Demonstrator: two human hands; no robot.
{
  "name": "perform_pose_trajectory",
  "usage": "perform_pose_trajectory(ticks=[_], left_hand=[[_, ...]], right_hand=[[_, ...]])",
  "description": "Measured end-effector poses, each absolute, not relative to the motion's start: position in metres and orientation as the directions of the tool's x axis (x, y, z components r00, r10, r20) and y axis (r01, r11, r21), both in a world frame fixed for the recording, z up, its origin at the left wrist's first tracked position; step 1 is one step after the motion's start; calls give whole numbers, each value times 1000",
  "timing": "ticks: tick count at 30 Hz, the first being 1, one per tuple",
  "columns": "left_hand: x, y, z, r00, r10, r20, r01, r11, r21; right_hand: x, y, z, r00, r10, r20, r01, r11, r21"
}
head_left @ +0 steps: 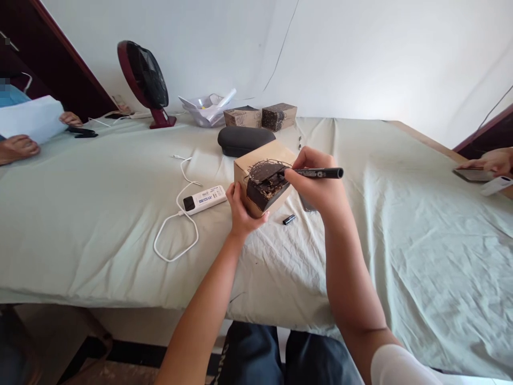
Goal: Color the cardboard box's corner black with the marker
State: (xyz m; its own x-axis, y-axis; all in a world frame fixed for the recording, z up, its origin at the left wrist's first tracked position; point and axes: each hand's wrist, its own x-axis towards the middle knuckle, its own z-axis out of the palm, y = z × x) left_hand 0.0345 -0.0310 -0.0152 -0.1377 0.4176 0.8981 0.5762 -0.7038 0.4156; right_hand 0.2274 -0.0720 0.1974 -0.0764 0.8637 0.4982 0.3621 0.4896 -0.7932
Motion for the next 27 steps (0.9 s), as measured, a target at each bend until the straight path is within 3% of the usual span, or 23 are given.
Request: perform_pose_trajectory(ticks=[7, 11, 16, 22, 27], left_hand=[[33, -30, -16, -149, 422, 894, 609, -673, 420], [33, -29, -17, -167, 452, 876, 562, -687, 462], [33, -28, -21, -176, 547, 818, 506, -663, 552], [33, -26, -24, -233, 597, 767, 449, -634, 630], [34, -26, -22, -257, 605, 754, 402, -642, 652]], right_hand=[[234, -72, 201, -95, 882, 462, 347, 465, -815], [239, -66, 200, -211, 855, 473, 268, 516, -814], [238, -74, 205, -328, 765, 554, 263, 637, -724], [226, -80, 199, -616, 589, 523, 230, 770, -595], [220, -73, 189, -668, 521, 531, 228, 823, -521]])
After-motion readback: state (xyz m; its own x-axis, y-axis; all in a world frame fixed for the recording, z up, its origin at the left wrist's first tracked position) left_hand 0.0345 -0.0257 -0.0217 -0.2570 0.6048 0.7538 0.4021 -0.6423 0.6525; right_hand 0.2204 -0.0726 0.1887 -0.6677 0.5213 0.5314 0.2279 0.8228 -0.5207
